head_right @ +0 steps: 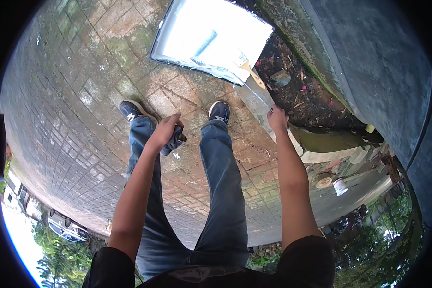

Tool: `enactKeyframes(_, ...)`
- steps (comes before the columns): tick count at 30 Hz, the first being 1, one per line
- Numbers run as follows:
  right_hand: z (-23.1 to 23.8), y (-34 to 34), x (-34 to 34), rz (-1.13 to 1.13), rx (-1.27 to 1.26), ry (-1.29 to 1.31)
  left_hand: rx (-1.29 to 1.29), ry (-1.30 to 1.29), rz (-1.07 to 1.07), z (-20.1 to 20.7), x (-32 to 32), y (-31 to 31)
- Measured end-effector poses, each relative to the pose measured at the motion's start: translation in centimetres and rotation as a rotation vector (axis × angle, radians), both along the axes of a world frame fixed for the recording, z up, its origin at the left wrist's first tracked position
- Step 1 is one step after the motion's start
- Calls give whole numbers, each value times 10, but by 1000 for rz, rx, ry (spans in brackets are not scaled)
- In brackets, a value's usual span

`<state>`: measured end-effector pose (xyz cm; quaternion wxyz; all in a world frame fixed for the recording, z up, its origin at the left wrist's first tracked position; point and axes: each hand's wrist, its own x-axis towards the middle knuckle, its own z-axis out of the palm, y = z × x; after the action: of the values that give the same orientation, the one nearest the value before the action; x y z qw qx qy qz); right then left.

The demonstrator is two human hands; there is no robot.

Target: Painting and wiping the wall and fence area.

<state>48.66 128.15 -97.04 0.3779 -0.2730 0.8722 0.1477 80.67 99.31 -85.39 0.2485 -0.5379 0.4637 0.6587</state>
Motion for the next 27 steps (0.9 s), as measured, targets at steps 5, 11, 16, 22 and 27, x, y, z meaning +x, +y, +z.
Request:
enactKeyframes(5, 42, -18, 39, 24, -392, -142, -89, -106, 43, -78, 17, 11)
enactKeyframes(11, 137, -73, 43, 123, -633, -212, -232, 30, 146, -106, -40, 13)
enactKeyframes(16, 170, -128, 10, 286, -364, -43, -285, 109, 456, -104, -96, -5)
enactKeyframes(22, 175, -173, -27, 356, -401, -83, -469, 79, 512, -147, -99, -25)
enactKeyframes(27, 177, -174, -47, 392, -407, -102, -559, -28, 476, -142, -108, -20)
